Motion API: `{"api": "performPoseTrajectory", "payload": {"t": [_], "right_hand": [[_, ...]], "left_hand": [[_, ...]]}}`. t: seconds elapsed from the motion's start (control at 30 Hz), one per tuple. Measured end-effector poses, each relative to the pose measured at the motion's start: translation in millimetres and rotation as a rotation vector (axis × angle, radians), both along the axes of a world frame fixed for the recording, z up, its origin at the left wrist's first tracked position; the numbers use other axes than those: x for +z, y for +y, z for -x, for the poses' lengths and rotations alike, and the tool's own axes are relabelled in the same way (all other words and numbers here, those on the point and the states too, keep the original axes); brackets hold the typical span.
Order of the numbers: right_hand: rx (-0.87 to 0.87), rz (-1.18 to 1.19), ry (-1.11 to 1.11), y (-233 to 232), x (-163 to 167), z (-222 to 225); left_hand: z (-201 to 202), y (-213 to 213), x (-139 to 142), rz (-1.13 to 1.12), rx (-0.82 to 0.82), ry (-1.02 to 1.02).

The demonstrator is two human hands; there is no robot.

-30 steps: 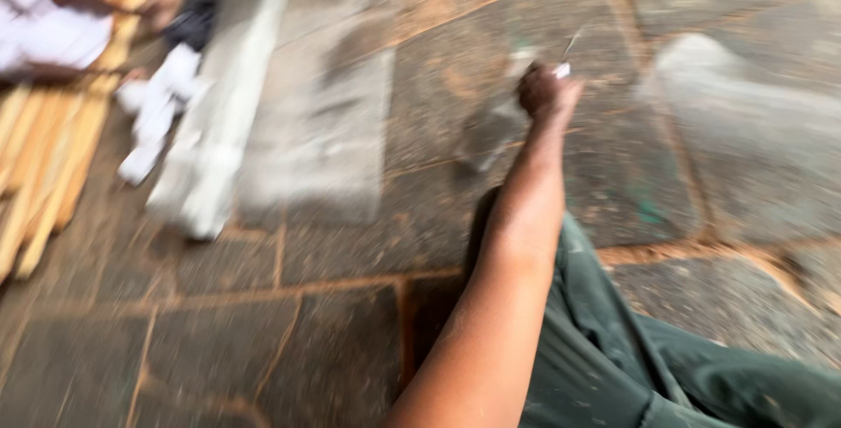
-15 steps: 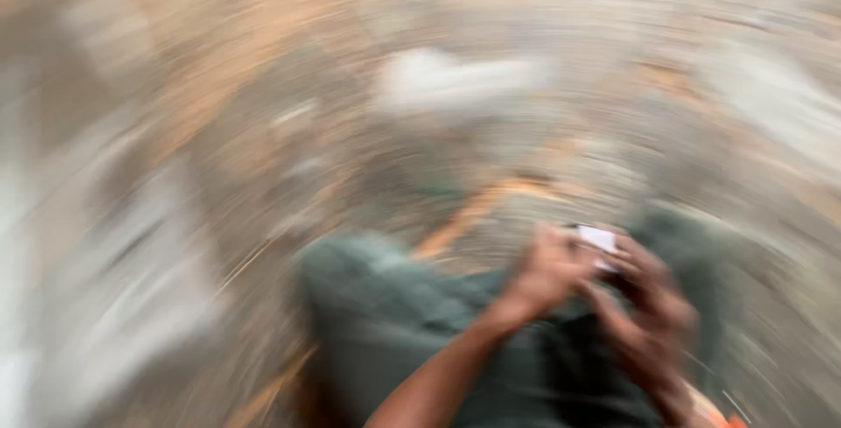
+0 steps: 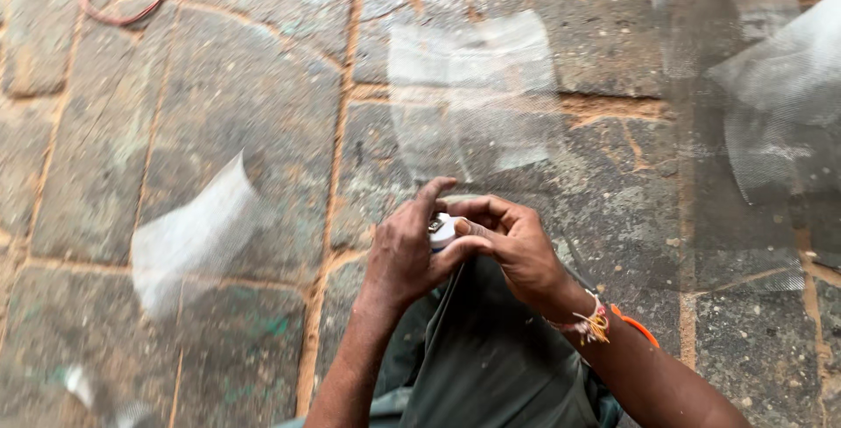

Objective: The person measures and marks a piece of metal mesh using a tape measure and a metal ruler, then cuts the mesh with orange-handled scissors. The person repeats the measuring and marking process on another section of the mesh.

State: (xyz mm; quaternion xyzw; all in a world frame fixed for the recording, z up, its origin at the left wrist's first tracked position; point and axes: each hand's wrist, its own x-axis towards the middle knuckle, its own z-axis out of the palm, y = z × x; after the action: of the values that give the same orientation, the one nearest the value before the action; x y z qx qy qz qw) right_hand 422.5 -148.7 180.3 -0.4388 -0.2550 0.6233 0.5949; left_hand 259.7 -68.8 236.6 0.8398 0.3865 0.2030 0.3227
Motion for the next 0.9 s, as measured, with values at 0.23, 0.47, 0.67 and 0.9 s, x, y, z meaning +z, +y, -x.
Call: {"api": "performPoseTrajectory", "payload": {"t": [0.23,0.47,0.67,0.9], "right_hand": [[-0.052,-0.027,-0.171,44,-11,-38],[-0.498,-0.086,-0.643,98,-30,-125],[-0.630,-0.046,-0.800,129,-84,-155],[-0.586,0.152,-0.703,122,-86,-133]], "left_hand": [[-30,53,-24,-0.198,-0.130,0.010],[0,154,-51,0.061,0.187,0.277],[18,196,-98,-0.045,0.203,0.311],[18,197,-119,0.073,0.262,0.366]]}}
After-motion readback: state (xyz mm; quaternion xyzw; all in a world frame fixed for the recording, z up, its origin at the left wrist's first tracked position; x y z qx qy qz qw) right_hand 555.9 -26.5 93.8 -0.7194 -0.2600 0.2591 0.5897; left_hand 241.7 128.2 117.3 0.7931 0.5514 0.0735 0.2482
